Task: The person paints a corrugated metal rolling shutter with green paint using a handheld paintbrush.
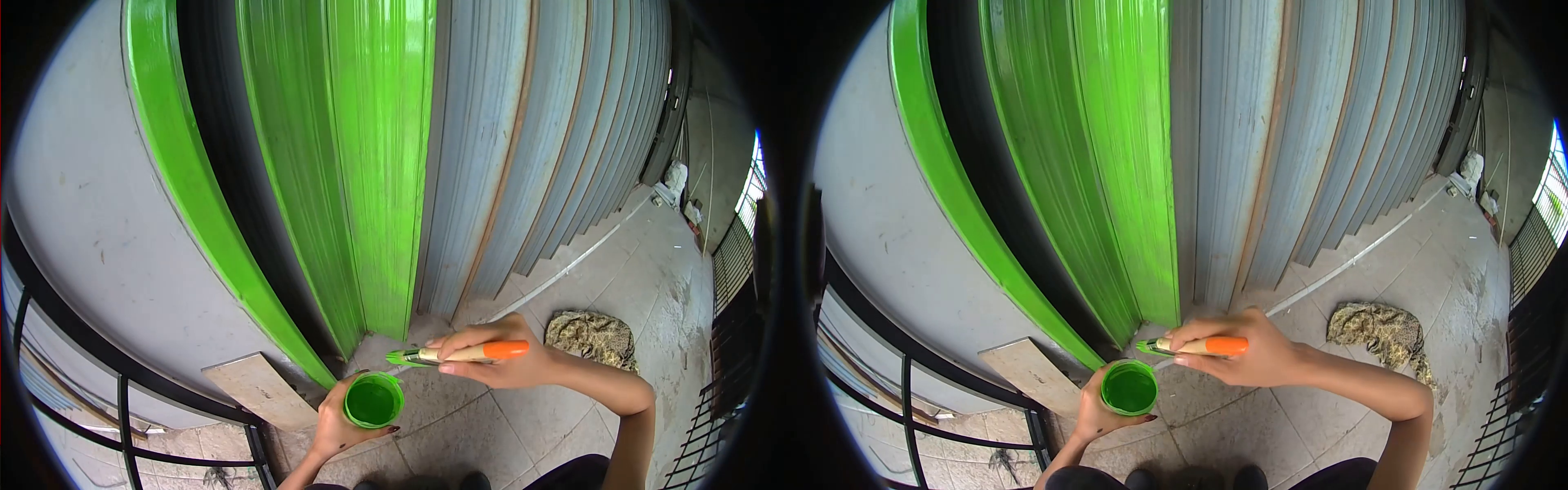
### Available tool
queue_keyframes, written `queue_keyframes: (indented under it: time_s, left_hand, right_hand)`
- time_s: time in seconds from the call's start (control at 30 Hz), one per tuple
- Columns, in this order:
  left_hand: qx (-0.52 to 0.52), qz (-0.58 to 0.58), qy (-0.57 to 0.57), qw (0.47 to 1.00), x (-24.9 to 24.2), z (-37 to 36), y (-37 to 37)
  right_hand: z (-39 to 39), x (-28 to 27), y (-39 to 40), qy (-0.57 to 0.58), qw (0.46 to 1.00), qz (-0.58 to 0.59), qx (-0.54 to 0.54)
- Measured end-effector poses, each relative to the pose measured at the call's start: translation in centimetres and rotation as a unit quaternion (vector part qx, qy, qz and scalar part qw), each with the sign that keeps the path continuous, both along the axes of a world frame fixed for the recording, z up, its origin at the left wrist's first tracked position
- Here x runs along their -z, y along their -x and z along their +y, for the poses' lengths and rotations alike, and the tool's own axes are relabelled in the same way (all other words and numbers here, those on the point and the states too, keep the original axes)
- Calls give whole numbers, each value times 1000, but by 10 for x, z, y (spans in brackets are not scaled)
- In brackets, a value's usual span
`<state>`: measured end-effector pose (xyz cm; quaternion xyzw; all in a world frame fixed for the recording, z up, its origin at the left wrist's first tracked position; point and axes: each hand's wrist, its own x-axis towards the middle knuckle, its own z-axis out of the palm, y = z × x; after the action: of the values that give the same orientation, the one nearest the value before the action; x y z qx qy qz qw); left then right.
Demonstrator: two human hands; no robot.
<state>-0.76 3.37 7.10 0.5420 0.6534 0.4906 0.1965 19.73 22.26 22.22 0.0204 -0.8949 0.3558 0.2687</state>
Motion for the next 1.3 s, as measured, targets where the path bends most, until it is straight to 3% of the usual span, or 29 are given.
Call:
queue_keyframes:
  time_s: [0.1,0.23,0.37,0.57,0.8,1.0,1.17,1.27,1.3]
  left_hand:
    - [38,48,-11,998,-50,16,-11]
    - [85,66,-23,994,-96,32,-23]
    - [108,98,33,989,-136,39,-44]
    - [120,129,26,984,-165,55,-76]
    - [93,167,15,981,-178,67,-105]
    - [66,161,-22,985,-166,64,-101]
    - [28,194,-41,980,-159,55,-95]
    - [24,232,-80,969,-150,58,-85]
    - [23,246,-97,964,-147,60,-82]
  right_hand:
    - [-19,-30,-20,-40,993,82,74]
    - [-21,-29,-39,169,945,270,75]
    - [-12,-29,-63,136,951,259,104]
    - [4,-54,-92,85,975,194,75]
    - [4,-90,-121,-63,987,29,143]
    - [-16,-88,-113,-121,979,97,133]
    - [-29,-77,-101,-14,973,164,165]
    - [-36,-76,-102,-47,979,121,160]
    - [-37,-76,-100,-115,974,120,154]
